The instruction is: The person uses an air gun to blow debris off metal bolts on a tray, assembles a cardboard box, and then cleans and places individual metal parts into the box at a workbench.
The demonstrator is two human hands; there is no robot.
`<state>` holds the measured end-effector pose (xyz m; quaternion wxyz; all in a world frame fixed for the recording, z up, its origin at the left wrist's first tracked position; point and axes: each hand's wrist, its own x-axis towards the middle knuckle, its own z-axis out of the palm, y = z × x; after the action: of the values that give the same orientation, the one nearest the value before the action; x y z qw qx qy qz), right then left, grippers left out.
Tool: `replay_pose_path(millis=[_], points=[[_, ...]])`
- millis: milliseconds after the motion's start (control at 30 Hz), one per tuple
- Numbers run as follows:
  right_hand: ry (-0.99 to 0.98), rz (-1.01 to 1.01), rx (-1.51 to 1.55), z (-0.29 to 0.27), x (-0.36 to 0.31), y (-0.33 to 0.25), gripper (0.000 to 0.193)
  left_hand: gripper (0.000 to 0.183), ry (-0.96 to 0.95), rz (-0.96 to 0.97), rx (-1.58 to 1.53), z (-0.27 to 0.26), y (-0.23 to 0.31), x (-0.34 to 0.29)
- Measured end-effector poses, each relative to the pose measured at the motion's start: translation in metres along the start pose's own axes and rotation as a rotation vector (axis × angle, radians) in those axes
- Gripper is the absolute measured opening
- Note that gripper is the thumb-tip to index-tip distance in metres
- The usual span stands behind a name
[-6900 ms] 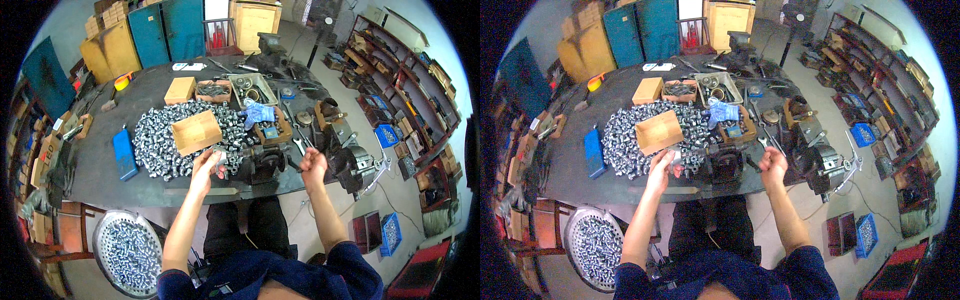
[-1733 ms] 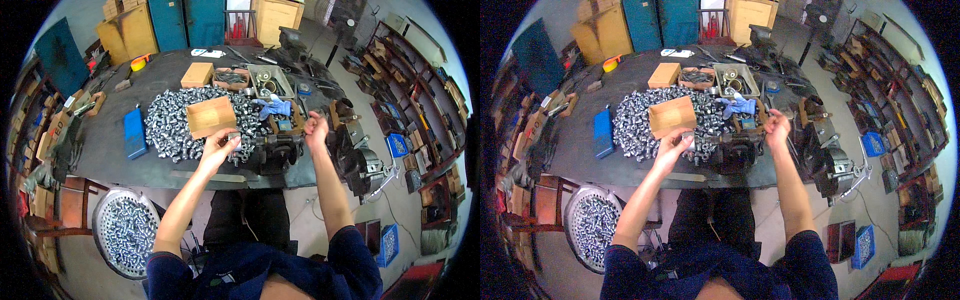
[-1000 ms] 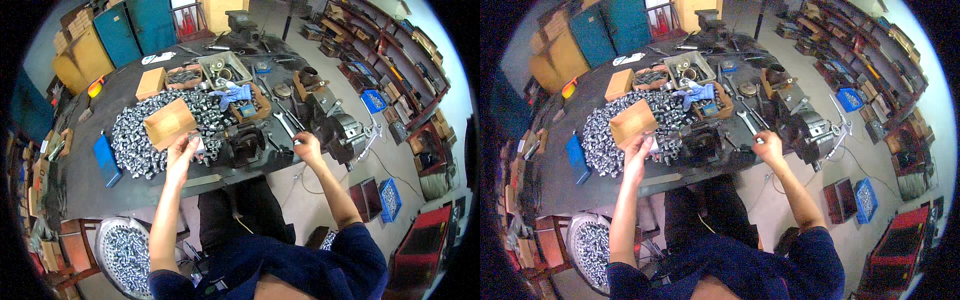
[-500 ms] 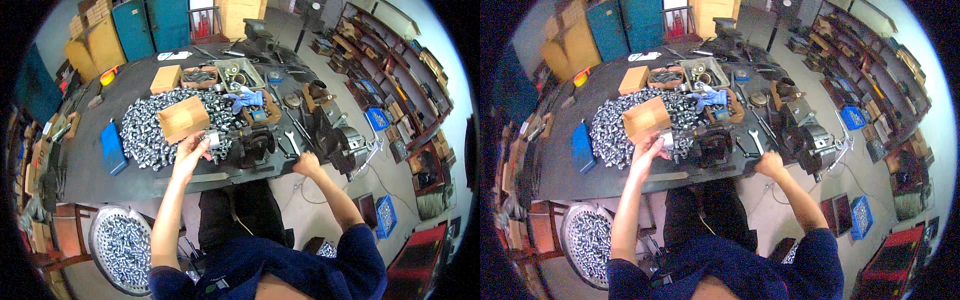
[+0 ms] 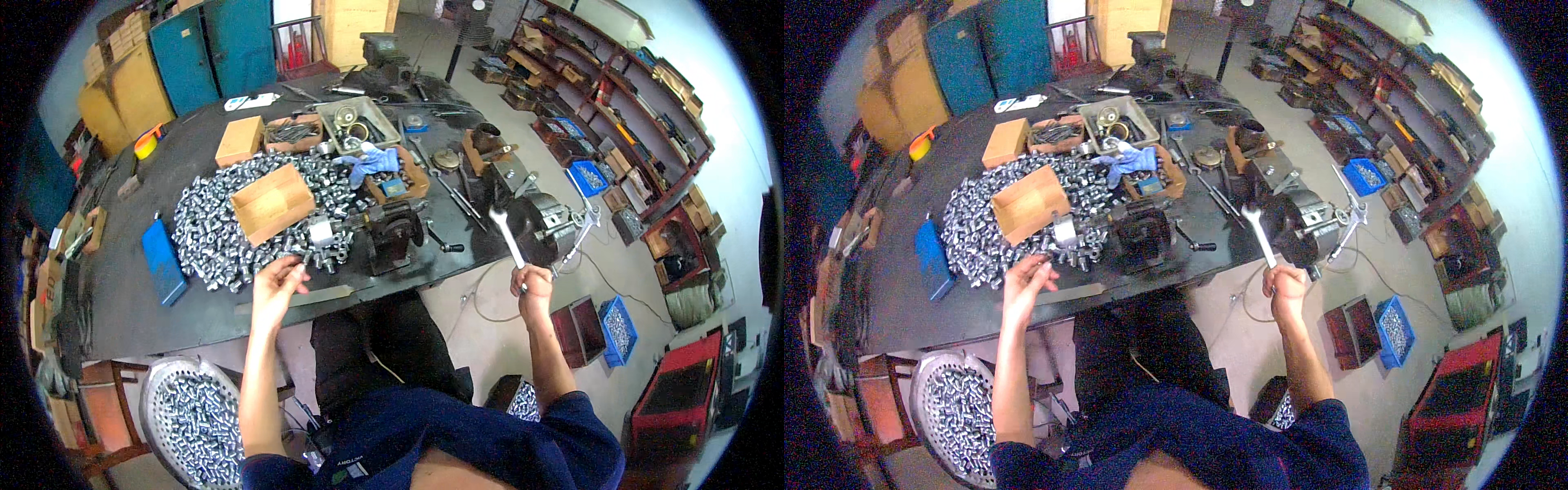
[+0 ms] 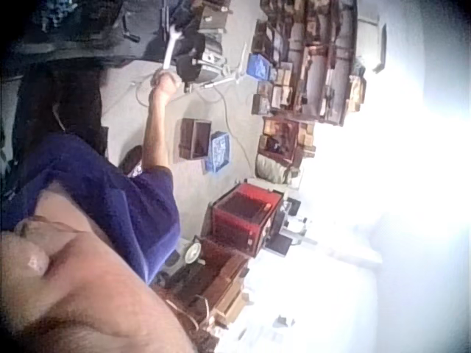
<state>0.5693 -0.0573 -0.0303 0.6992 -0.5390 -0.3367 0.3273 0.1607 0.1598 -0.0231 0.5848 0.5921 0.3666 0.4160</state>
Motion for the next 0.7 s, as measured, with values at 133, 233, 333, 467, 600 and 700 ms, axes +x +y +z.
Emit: replay_pose_path(millis=[133,233,333,467,600,700], points=[[-0.014,-0.255,0.055,0.097,-0.008,-0.072,0.022,0.035,0.078,0.011,-0.092,0.0,0.016,0.01],[-0.258,-0.029,0.513,0.135,0.028,-0.093,0.03,0.05,0.048,0.007,-0.086,0.01,0.026,0.032],[-0.454,-0.223,0.526,0.172,0.056,-0.08,0.038,0.06,-0.024,-0.065,-0.099,0.037,0.029,0.053],[-0.394,-0.488,0.31,0.255,0.072,-0.07,0.04,0.058,0.021,-0.049,-0.037,0.049,0.032,0.061],[-0.364,-0.593,0.162,0.289,0.078,-0.043,0.048,0.05,-0.077,-0.266,-0.277,0.049,0.034,0.064],[-0.388,-0.642,0.175,0.301,0.074,-0.04,0.047,0.044,0.004,-0.231,-0.333,0.053,0.026,0.066]])
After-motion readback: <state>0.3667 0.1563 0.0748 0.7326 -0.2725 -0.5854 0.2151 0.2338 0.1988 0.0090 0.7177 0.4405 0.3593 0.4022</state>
